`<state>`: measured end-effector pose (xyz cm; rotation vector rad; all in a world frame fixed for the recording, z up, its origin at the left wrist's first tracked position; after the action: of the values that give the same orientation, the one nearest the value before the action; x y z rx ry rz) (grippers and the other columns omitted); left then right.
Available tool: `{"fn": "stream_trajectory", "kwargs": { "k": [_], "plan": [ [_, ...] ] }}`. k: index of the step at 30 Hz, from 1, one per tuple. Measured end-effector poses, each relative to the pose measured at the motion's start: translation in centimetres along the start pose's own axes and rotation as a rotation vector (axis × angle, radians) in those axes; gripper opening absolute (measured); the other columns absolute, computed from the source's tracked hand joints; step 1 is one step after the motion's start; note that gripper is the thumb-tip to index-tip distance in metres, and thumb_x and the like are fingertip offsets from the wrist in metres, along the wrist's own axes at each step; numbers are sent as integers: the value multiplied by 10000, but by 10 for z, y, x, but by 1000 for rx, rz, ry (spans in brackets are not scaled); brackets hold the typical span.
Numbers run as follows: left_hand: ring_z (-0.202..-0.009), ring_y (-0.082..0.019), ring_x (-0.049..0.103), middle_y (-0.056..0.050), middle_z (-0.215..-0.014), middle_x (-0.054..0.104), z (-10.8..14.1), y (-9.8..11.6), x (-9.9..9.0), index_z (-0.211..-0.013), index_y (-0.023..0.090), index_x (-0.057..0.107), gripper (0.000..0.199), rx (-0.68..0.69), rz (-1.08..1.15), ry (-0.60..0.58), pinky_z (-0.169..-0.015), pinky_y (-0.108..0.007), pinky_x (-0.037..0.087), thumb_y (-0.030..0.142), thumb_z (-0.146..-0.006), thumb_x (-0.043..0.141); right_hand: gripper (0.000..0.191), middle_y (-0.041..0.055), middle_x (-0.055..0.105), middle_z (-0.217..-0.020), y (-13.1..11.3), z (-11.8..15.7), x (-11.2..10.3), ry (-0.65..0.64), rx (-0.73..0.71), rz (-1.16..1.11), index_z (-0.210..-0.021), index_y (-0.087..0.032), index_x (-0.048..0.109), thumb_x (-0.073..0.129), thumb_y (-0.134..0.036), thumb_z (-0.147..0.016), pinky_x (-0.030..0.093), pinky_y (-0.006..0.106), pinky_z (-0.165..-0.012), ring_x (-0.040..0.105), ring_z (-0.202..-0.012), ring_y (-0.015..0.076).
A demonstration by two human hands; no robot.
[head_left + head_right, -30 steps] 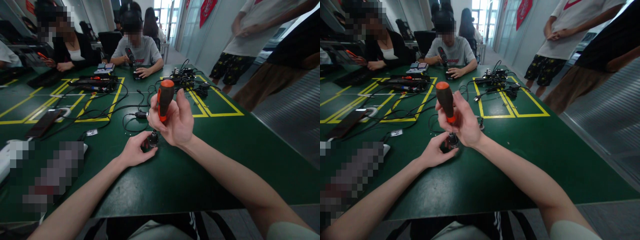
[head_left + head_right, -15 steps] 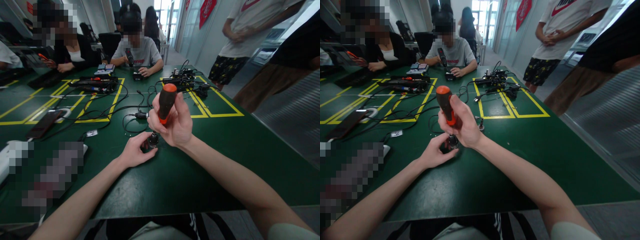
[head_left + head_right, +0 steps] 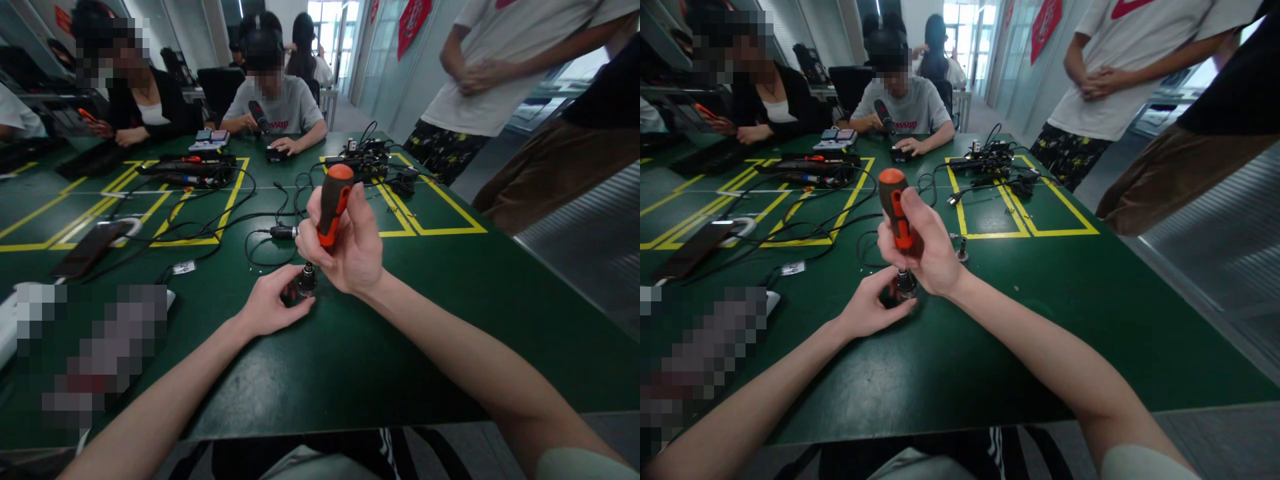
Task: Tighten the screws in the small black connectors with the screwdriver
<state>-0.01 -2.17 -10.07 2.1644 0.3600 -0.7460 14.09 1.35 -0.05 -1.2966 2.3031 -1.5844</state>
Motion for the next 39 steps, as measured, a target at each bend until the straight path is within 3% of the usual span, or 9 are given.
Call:
{"fn": "stream_trajectory", "kwargs": {
  "k": [5, 10, 19, 24, 33, 39],
  "plan": [
    [-634, -77, 580, -2, -863, 687, 1, -1, 1, -1077, 145, 654, 254, 1, -1, 8, -599, -186, 494, 248, -861, 738, 625, -83, 350, -441, -2, -2, 0, -37, 24, -47, -655, -240, 485, 439, -769, -985, 156, 231, -344, 260, -326, 81],
    [-624, -75, 567, 7, -841, 676, 2, -1, 0, -1079, 149, 653, 250, -10, 2, 7, -598, -188, 493, 252, -866, 733, 524, -107, 370, -478, -4, 0, 1, 54, 38, -20, -812, -260, 514, 460, -751, -989, 209, 232, -363, 265, -345, 91],
    [-622, -73, 572, -3, -868, 688, 1, -1, 1, -1073, 148, 654, 245, -18, 0, 3, -593, -186, 495, 257, -868, 731, 476, -114, 316, -490, -3, 1, 3, -28, 9, -82, -826, -264, 482, 496, -704, -1010, 197, 233, -394, 223, -388, 97],
    [-625, -77, 574, 3, -850, 683, 1, -1, 1, -1062, 151, 650, 242, -18, -9, 1, -594, -187, 494, 258, -863, 736, 390, -118, 311, -524, 1, 1, 0, 67, -15, -62, -860, -279, 480, 607, -623, -993, 171, 237, -400, 207, -416, 104],
    [-629, -82, 576, 2, -845, 680, 1, -1, 1, -1077, 158, 650, 255, -26, -25, -2, -602, -196, 503, 276, -869, 736, 496, -104, 249, -527, -3, -1, 2, 35, 57, -82, -821, -251, 522, 472, -699, -1027, 176, 228, -388, 187, -419, 96],
    [-618, -79, 570, -2, -858, 690, 1, -1, 1, -1106, 156, 651, 272, -33, -21, -11, -594, -198, 501, 281, -875, 724, 405, -113, 243, -548, -2, 0, 1, 117, 47, -32, -876, -270, 513, 519, -647, -1025, 187, 227, -405, 187, -423, 104]
  ]
}}
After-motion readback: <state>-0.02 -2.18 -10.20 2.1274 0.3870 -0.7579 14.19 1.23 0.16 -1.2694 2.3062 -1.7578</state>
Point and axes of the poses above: each hand's wrist, its own z-axis away from the middle knuckle, its own x-axis out of the palm, y = z × x, the point moved 2 cm from there along -z, towards the middle knuckle
